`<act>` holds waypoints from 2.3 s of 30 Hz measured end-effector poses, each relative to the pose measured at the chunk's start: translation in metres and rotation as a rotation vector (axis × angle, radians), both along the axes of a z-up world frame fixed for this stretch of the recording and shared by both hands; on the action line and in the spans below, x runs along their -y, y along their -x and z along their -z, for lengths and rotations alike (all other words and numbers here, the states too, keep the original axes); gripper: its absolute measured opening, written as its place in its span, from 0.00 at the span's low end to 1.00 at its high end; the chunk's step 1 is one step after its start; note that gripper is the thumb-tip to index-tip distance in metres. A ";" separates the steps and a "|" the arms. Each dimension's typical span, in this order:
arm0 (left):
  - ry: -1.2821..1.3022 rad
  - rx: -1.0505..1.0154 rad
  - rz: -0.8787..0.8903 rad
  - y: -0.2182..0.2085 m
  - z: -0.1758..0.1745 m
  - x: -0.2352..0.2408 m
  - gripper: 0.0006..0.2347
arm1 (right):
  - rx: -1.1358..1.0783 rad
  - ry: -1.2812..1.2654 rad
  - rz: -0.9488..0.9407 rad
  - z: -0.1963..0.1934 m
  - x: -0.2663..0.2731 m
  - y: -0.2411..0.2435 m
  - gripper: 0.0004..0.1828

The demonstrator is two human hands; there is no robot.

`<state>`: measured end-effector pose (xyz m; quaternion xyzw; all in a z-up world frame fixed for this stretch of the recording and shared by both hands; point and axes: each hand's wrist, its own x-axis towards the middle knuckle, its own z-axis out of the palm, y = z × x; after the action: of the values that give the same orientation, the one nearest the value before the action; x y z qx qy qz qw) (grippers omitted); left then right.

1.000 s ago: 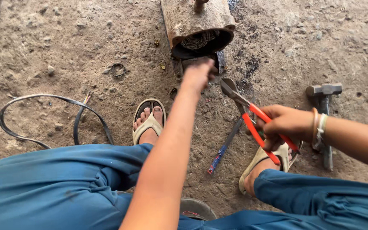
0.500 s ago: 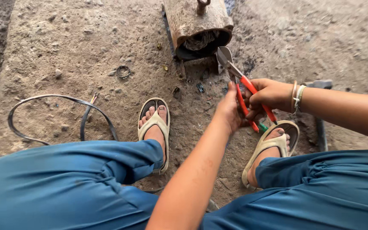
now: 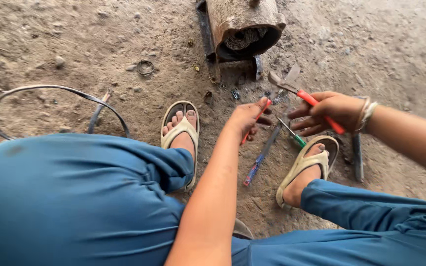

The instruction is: The person uses pliers and a screwdriver to remove metal rings from a cylindrical electrical component. They repeatedly cut and pry the rings loose, then lift the component to reveal its internal structure.

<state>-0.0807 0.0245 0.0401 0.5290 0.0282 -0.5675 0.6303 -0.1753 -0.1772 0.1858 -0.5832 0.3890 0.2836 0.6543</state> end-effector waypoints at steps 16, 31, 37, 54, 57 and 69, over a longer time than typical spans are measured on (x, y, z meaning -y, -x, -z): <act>-0.114 0.251 -0.343 -0.047 0.025 0.040 0.11 | 0.504 0.378 0.560 0.094 -0.094 -0.077 0.09; 0.274 0.050 -0.418 -0.135 0.129 0.031 0.12 | 0.526 0.731 0.884 0.105 -0.151 -0.192 0.14; 0.337 -0.278 -0.456 -0.140 0.058 0.002 0.13 | 0.603 0.646 0.869 0.084 -0.169 -0.201 0.15; 0.396 -0.255 0.267 -0.162 0.029 -0.024 0.15 | 0.687 0.564 0.693 0.122 -0.129 -0.171 0.13; 0.426 -0.257 0.427 -0.160 0.022 -0.014 0.17 | 0.727 0.602 0.583 0.123 -0.111 -0.159 0.14; 0.282 0.160 0.237 -0.150 0.006 -0.010 0.15 | 0.522 0.633 0.279 0.088 -0.091 -0.163 0.12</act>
<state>0.0695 0.0350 0.0343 0.4787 -0.1643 -0.5921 0.6271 -0.0126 -0.0857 0.0982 -0.7493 0.3533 -0.0979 0.5516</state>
